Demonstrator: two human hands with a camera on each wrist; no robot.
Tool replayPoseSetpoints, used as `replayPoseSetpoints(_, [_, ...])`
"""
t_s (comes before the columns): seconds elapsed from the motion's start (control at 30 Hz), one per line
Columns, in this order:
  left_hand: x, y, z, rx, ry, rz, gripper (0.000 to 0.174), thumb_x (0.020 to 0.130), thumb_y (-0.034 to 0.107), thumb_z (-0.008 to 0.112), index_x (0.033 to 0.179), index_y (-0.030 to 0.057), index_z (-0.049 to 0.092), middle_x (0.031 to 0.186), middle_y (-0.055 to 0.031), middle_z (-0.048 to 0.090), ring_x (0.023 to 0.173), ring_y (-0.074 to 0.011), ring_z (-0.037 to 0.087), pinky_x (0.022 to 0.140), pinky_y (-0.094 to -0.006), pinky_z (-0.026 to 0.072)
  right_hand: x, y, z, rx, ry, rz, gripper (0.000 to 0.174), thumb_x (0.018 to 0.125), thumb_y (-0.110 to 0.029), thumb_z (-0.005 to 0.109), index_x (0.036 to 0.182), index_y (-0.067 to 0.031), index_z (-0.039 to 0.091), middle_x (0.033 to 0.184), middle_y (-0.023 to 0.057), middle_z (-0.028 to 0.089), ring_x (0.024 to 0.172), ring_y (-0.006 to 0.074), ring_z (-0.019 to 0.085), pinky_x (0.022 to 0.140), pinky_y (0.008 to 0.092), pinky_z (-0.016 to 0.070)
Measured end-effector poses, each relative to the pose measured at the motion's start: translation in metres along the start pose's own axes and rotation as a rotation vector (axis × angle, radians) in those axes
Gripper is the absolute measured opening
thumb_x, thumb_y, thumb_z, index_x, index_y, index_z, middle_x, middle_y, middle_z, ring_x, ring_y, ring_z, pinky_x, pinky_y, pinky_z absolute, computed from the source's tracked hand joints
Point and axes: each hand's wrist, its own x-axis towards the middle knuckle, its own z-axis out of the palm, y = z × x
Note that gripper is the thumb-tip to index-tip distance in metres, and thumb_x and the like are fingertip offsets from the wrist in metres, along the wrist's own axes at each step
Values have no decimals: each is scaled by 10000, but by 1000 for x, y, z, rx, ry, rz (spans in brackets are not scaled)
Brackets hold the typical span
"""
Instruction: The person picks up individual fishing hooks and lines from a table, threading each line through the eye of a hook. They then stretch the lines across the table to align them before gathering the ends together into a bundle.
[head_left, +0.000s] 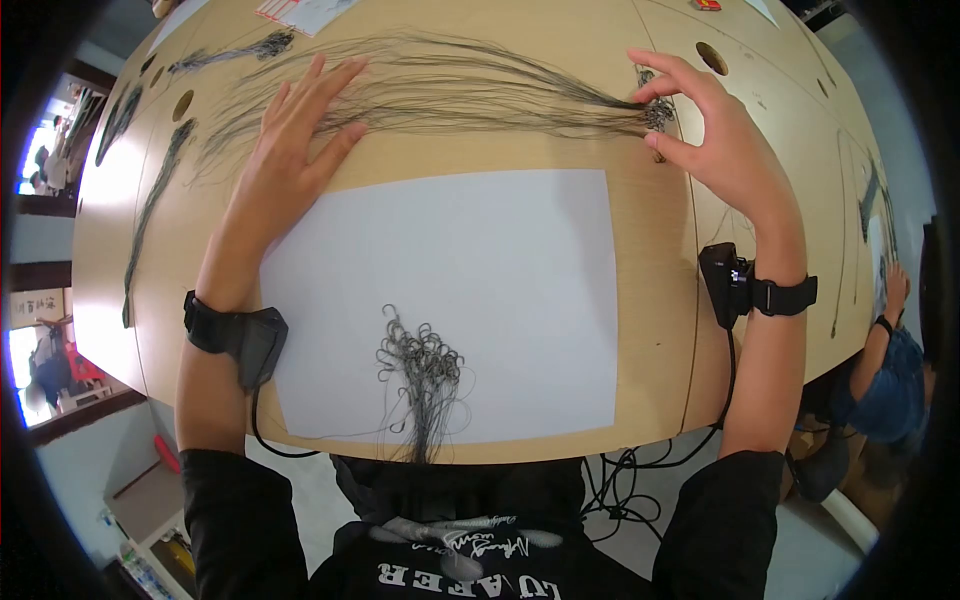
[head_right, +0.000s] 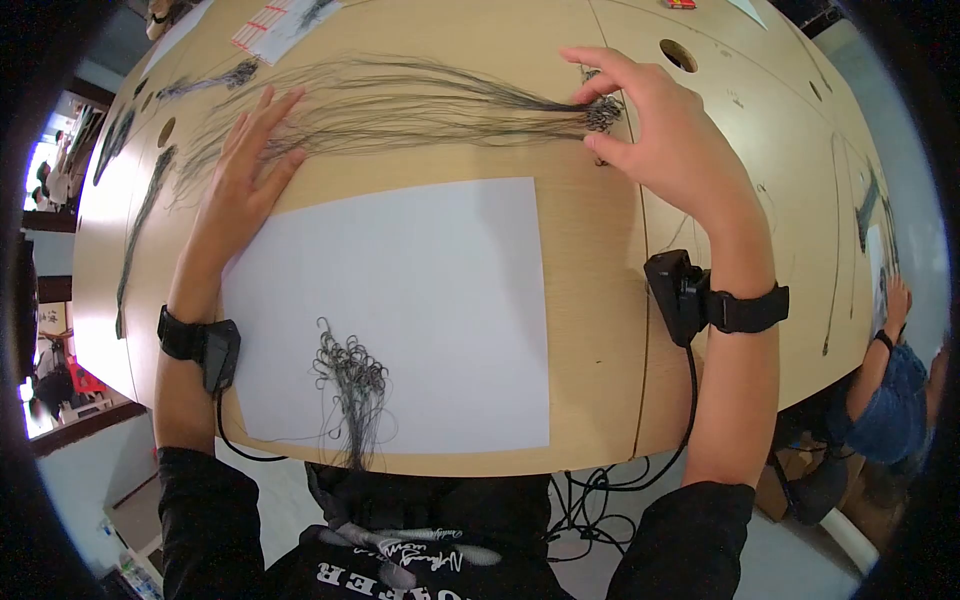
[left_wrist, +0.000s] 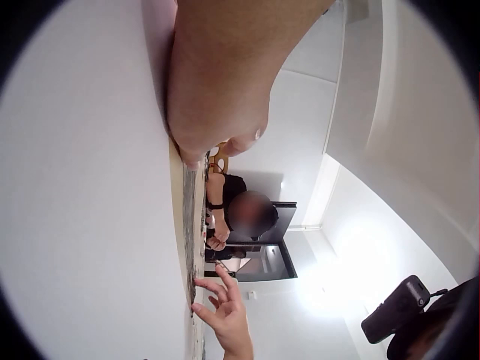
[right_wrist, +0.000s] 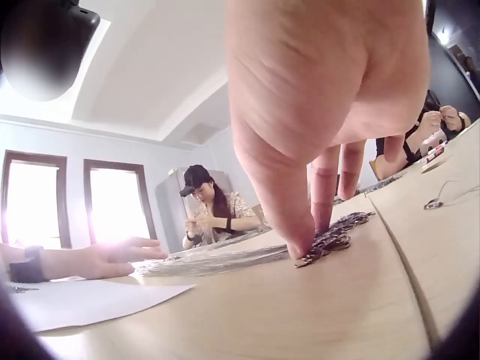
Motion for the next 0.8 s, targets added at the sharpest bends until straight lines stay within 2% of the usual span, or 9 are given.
replayPoseSetpoints(0.07, [0,0,0,-11,6,-6,545,1010,261,631,1521,161,471,1549,-65,509,1527,-318,320,1264,-507,188,-1,1,1,36,10,25,580,852,-8,690,1394,-178,574,1095,20,723,967,214,665,916,347,540])
replayPoseSetpoints(0.17, [0,2,2,-27,15,-23,551,1013,318,626,1527,194,472,1534,-72,524,1524,-313,327,1261,-512,191,0,3,2,18,50,-17,524,857,2,683,1351,-156,606,1050,22,725,925,207,665,878,340,551])
replayPoseSetpoints(0.27, [1,3,1,-32,12,-36,546,1016,319,622,1526,192,474,1533,-80,523,1526,-313,321,1261,-510,193,0,3,0,91,96,11,495,861,-10,696,1331,-143,620,1033,22,722,937,182,660,852,328,557])
replayPoseSetpoints(0.37, [0,1,1,-27,8,-18,542,1019,319,616,1526,189,474,1533,-77,524,1527,-313,319,1262,-505,192,0,13,-4,-45,160,-130,456,867,-30,713,1309,-111,631,1027,19,719,937,151,656,821,312,565])
replayPoseSetpoints(0.47, [1,1,0,-28,0,-8,539,1019,294,617,1522,166,470,1543,-72,515,1529,-318,316,1264,-504,186,1,8,-4,244,24,27,434,869,-51,730,1290,-80,631,1043,30,721,978,132,654,823,305,567])
replayPoseSetpoints(0.57, [2,3,-2,-26,-19,-18,536,1015,247,621,1513,124,466,1561,-64,497,1534,-325,306,1266,-504,180,8,11,1,108,91,-9,406,869,-52,731,1264,-60,638,1088,48,719,1020,130,649,831,299,564])
replayPoseSetpoints(0.67, [1,6,-3,-27,-7,-14,538,1017,266,620,1518,141,466,1555,-69,503,1531,-324,311,1265,-505,184,12,16,8,186,121,-49,442,845,-26,748,1274,-76,654,1171,34,710,1155,168,631,1120,394,420])
replayPoseSetpoints(0.77, [1,5,0,-22,19,-4,542,1020,300,618,1527,175,469,1538,-84,520,1523,-326,327,1262,-508,190,12,15,8,180,127,-11,432,852,-53,749,1272,-94,656,1155,12,717,1153,164,629,1122,404,399])
replayPoseSetpoints(0.8, [0,4,0,-23,18,-3,543,1021,299,618,1527,174,469,1538,-86,519,1523,-327,325,1262,-508,190,11,16,7,145,145,-15,411,854,-53,744,1254,-83,658,1137,20,714,1124,168,637,1066,377,438])
